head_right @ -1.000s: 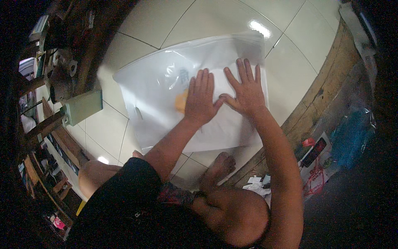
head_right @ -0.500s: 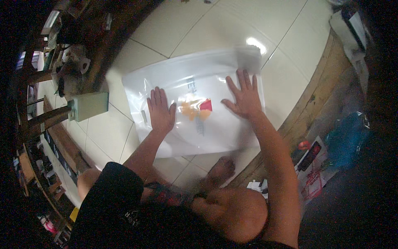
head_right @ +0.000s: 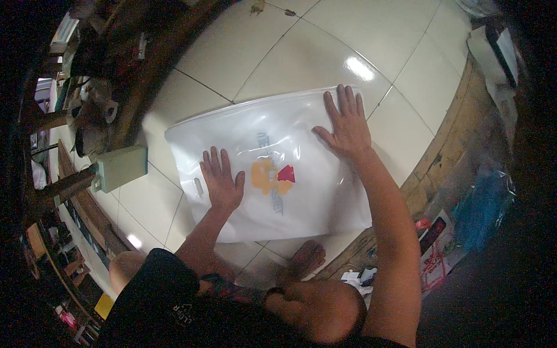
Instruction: The person sits on the floor and repeatedly folds white plastic shopping bags by hand. They smooth each bag flat, fold it in half, and then fold it again into a smaller rectangle. The person stacks the folded bags on a nearby wooden shelf.
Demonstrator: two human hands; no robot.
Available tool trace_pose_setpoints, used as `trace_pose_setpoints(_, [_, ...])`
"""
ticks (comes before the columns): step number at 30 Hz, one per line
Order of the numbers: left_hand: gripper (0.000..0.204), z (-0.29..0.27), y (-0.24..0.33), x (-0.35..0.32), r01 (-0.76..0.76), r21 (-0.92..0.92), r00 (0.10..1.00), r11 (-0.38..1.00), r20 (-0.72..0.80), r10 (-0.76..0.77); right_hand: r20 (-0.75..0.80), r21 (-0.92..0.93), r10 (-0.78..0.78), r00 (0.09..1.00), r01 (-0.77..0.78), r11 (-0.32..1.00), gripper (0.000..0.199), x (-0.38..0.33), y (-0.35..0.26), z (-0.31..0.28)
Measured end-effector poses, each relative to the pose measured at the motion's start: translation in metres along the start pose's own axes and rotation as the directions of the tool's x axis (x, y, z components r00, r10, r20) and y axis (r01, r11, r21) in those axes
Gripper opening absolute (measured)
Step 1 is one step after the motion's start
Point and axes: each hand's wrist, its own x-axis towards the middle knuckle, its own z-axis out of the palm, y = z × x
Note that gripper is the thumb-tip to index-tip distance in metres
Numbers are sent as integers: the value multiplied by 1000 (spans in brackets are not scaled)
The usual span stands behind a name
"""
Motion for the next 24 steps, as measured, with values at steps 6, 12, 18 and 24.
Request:
trace_pose_setpoints(6, [66,-21,86,76,-296,-429,954,853,-83,289,53,20,12,999,-13,1000,85,1,1,0])
trace_pose_setpoints(12, [74,13,154,128,-440,-286,896,851,-72,438,55,9,-11,998,11,1000,81,8,-1,-7])
trace_pose_setpoints(18, [83,4,104,113,-324,-248,936,913,58,348,62,40,27,998,-30,999,80,7,-3,-8])
trace_pose_setpoints(24, [84,-6,16,83,-109,-78,984,991,134,119,78,9,29,997,-30,1000,79,8,-2,-6])
